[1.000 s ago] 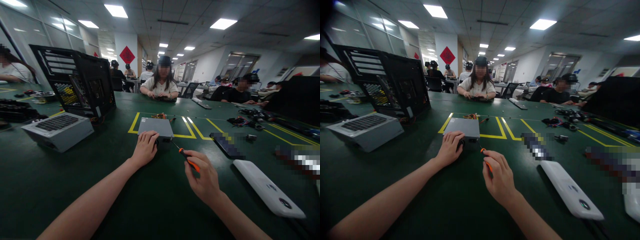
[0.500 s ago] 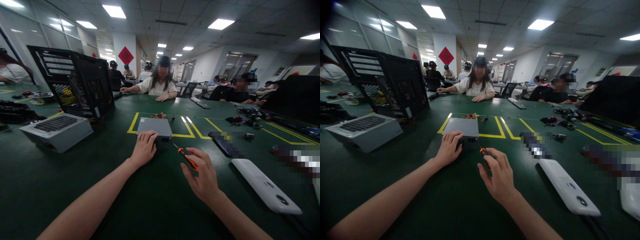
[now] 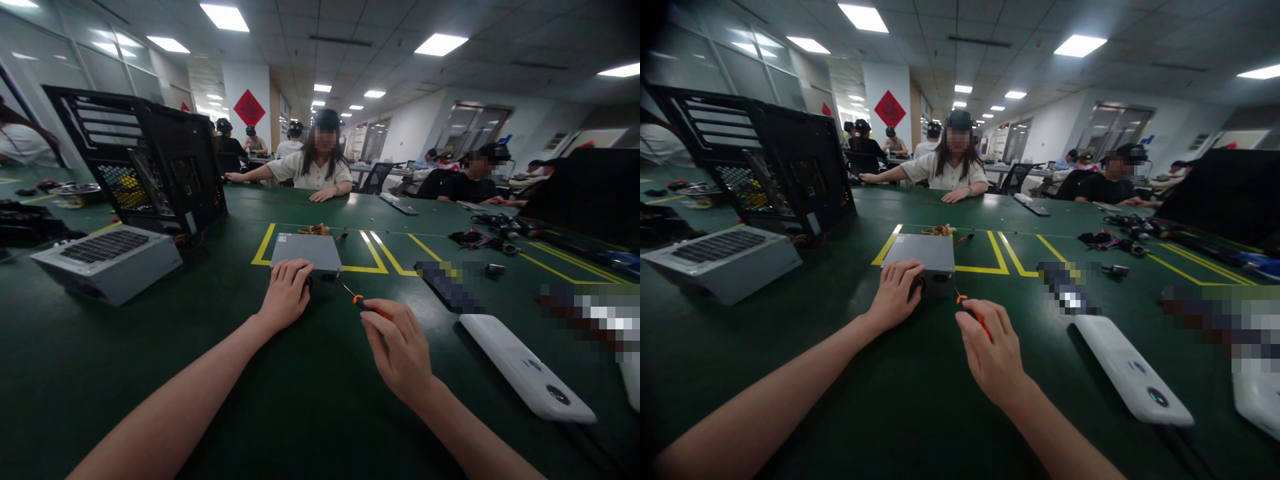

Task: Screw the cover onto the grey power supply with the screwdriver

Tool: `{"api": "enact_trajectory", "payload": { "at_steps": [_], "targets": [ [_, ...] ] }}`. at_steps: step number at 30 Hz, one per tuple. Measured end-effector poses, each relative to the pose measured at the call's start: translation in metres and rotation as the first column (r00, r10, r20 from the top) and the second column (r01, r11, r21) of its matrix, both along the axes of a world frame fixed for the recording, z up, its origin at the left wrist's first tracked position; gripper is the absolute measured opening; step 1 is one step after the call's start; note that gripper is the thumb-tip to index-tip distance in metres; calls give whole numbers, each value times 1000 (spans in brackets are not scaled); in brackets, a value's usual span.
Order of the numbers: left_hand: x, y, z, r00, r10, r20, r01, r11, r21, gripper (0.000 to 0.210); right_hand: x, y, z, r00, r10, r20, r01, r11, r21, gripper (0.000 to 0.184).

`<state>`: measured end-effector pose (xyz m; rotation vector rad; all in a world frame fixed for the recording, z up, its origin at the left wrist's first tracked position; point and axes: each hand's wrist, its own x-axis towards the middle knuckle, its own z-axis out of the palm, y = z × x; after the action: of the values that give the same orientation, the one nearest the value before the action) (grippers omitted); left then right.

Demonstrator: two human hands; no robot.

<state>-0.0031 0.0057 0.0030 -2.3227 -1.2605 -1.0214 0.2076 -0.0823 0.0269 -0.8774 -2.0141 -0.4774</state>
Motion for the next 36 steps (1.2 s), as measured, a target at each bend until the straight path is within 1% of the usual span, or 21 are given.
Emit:
{"api": "enact_trajectory", "payload": {
  "at_steps": [2,4,7,10,13,17,22,24,26,28,32,33,36],
  "targets": [
    [0,0,0,1000,-3,3,3,1000,0,38,-1,0,-2,1000,20,-3,-20,1000,19,39],
    [1,-1,1,1000,-3,6,3,1000,3,38,-4,-1,-3,999,44,-2,-44,999,26,44],
    [1,-1,1,1000,-4,10,3,1000,4,39,-6,-3,-3,998,37,60,-39,999,32,36],
    [0,-1,1,1000,-9,14,9,1000,-3,39,-5,-5,-2,989,-25,143,14,997,80,27],
    [0,0,0,1000,-11,15,11,1000,-4,39,-4,-6,-3,982,-42,185,23,994,104,30],
    [0,1,-2,1000,-7,17,7,1000,7,39,-4,-4,-4,992,-30,123,19,996,89,34],
    [0,2,-2,1000,-11,13,11,1000,7,39,-5,-4,-4,984,-121,130,105,987,120,30],
    [0,1,-2,1000,-11,10,10,1000,8,39,-4,-5,-6,985,-109,134,95,989,111,35],
    [0,1,-1,1000,-7,8,7,1000,10,38,-5,-6,-7,989,-72,131,62,995,82,38],
    [0,0,0,1000,-6,5,6,1000,9,37,-6,-6,-6,991,-58,121,50,997,66,37],
    [0,-2,2,1000,-12,3,12,1000,7,37,-8,-5,-4,984,-117,134,100,987,126,31],
    [0,-2,2,1000,-12,5,12,1000,5,37,-7,-5,-4,984,-115,137,98,987,129,31],
    [0,-2,2,1000,-11,10,11,1000,3,38,-5,-4,-8,992,-45,121,33,994,105,41]
  ]
}}
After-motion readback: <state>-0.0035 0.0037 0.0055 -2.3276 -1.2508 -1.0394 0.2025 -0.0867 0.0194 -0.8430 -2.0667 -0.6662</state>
